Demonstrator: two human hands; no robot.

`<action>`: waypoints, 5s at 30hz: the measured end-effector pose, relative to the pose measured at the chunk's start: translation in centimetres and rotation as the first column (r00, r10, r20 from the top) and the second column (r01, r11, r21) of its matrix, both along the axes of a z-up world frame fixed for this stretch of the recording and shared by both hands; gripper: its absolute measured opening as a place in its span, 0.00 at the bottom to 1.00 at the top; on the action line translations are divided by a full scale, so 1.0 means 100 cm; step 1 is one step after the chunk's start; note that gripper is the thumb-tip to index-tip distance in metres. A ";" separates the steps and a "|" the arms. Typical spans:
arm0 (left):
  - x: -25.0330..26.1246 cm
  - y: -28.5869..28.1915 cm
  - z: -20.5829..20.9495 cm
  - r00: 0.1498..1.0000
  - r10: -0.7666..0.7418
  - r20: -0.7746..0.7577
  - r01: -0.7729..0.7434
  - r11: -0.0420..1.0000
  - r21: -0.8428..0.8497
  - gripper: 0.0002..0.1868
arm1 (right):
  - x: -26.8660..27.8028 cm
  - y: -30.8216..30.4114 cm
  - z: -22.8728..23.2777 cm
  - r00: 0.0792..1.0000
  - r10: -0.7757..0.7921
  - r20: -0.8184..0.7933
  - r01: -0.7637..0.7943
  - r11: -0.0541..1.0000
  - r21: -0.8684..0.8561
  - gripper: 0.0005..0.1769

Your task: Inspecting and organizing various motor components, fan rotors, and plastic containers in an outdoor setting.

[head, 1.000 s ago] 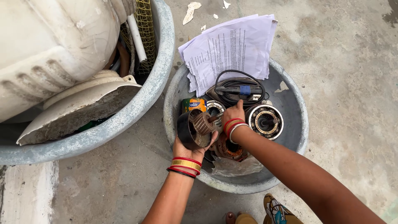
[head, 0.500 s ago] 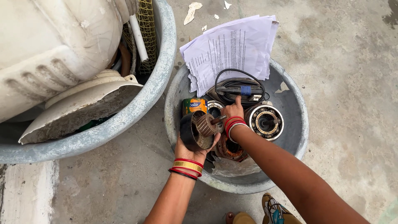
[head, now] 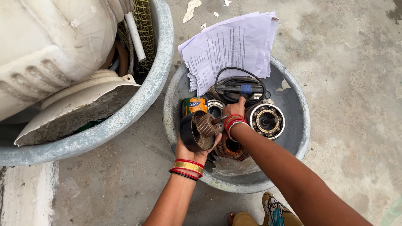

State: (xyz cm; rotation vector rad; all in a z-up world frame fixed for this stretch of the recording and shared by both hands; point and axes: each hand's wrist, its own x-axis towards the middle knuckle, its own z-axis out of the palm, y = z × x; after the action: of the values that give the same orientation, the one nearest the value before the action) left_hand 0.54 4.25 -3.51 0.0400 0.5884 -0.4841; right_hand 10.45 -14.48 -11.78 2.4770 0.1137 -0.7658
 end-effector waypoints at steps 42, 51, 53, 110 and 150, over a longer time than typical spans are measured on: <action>0.008 0.001 0.016 1.000 0.017 0.011 -0.017 1.000 -0.020 0.30 | -0.019 -0.082 0.120 0.987 -0.115 0.115 0.013 0.761 0.649 0.14; 0.008 -0.002 0.020 0.999 0.002 0.047 -0.002 1.000 -0.011 0.29 | -0.046 -0.170 0.175 0.894 -0.394 0.213 0.108 0.652 0.751 0.19; 0.006 -0.006 0.024 1.000 -0.015 0.021 0.015 1.000 0.013 0.28 | -0.069 -0.155 0.178 0.907 -0.393 0.152 0.194 0.710 0.676 0.24; -0.011 0.017 0.002 0.997 -0.016 0.073 0.023 0.995 -0.097 0.30 | 0.027 -0.070 0.113 0.982 -0.174 0.078 0.158 0.971 0.178 0.24; -0.007 0.026 0.010 0.997 -0.051 0.055 0.051 0.999 0.003 0.28 | 0.002 -0.010 0.005 0.907 -0.421 0.028 0.378 0.840 0.389 0.12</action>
State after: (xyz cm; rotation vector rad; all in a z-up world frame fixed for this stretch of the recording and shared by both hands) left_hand -0.12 6.86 -2.47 0.0700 0.5349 -0.5304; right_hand 10.63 -15.44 -11.27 2.9560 -0.3461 -0.8303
